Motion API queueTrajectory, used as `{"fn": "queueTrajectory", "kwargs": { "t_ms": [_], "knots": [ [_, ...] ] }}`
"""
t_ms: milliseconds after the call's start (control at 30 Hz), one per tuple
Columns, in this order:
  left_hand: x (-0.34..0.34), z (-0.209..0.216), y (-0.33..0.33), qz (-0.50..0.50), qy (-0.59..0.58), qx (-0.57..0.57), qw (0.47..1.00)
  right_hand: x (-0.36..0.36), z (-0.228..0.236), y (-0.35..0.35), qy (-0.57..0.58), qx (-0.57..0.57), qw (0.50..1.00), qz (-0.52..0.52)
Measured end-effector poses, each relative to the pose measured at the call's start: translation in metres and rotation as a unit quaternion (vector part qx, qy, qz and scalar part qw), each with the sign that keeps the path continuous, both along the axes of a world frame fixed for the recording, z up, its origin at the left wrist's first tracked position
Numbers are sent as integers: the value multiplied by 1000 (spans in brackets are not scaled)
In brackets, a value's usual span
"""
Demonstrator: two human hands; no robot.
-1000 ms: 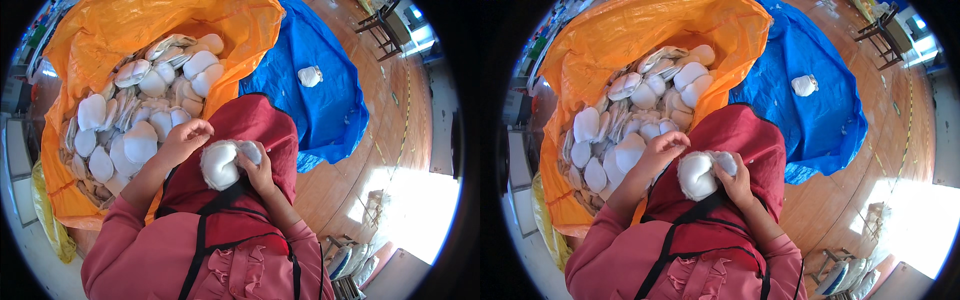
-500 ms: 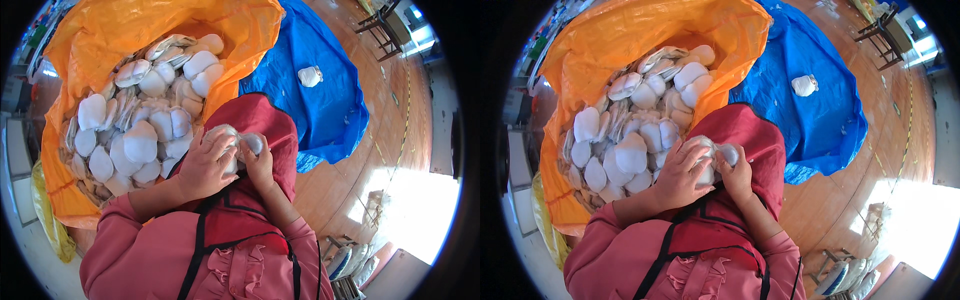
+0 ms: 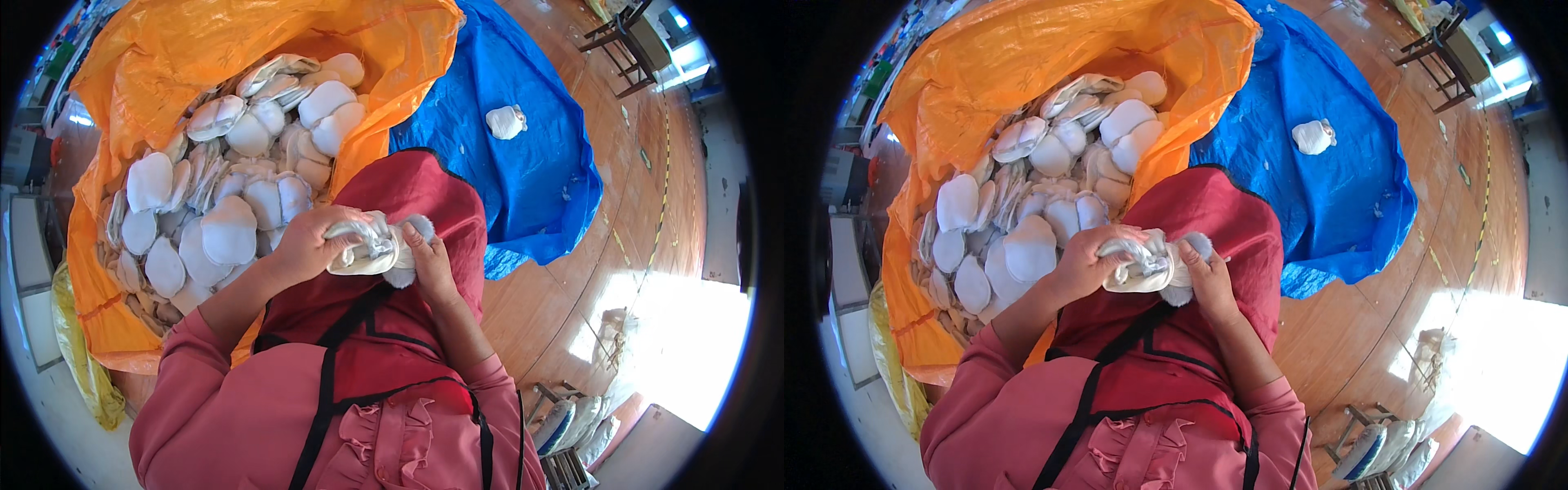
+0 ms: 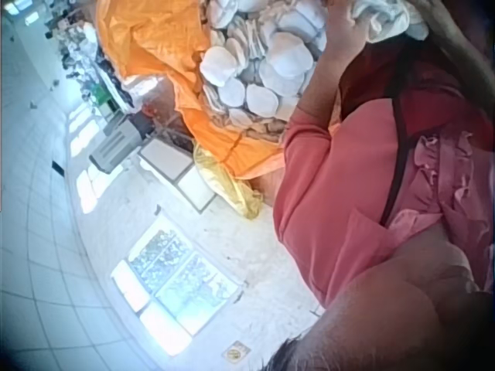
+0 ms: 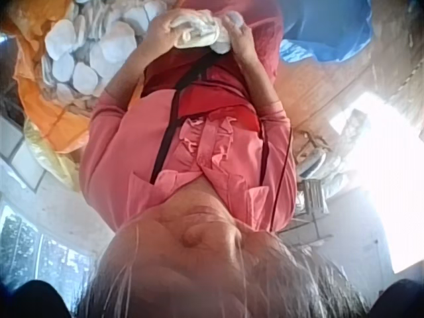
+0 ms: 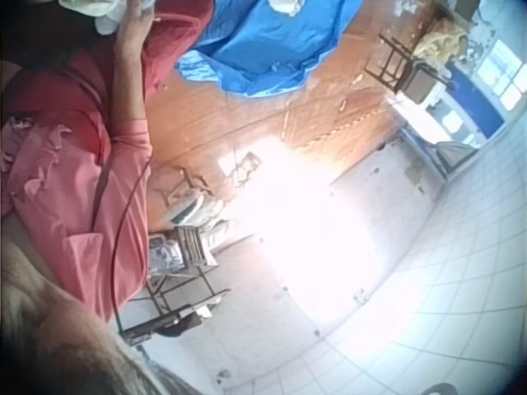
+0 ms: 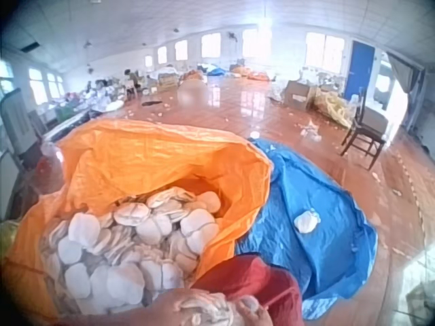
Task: The person sits on the floor and repeatedly picks white fabric pieces from a large orange bag. They insert a small stuffed toy into each fabric piece, then fold and tie the opening to enclose the toy. The finished items are placed on a blue tarp beside the bag.
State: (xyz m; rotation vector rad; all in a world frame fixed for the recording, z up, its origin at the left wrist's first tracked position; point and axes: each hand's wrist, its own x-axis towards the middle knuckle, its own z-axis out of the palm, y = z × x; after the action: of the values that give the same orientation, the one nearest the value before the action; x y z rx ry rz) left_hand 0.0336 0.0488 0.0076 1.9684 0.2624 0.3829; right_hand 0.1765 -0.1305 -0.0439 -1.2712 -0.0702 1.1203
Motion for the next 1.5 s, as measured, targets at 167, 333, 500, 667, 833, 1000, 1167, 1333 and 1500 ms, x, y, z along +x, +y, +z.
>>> {"fn": "queueTrajectory", "kwargs": {
  "t_ms": [167, 333, 500, 667, 833, 1000, 1167, 1333, 1500],
  "knots": [
    [-6, -10, 1, 109, 92, -299, 944, 2, -3, -4, 126, 9, 991, 46],
    [-10, -22, -1, 176, 161, -344, 908, 1, 7, -2, -96, 64, 993, 39],
    [-4, -7, -6, 196, 128, -438, 868, 10, 11, -7, -364, 172, 902, 153],
    [-8, -21, -9, 189, 114, -485, 846, -1, 6, -7, -331, 87, 933, 112],
    [-8, 4, -10, 191, 44, 122, 973, -8, -8, -13, -228, 46, 970, 76],
    [-3, 43, -39, 20, -5, 317, 948, -8, -10, -8, -334, 31, 937, 98],
    [-6, 23, -53, 3, 38, 321, 946, -10, -10, -5, -382, 8, 922, 58],
    [-13, -2, -48, 0, -7, 324, 946, -14, 15, -3, -139, 35, 989, 42],
    [-14, 1, -32, -57, -9, 295, 954, -10, 20, -1, -96, 19, 992, 75]
  ]
}}
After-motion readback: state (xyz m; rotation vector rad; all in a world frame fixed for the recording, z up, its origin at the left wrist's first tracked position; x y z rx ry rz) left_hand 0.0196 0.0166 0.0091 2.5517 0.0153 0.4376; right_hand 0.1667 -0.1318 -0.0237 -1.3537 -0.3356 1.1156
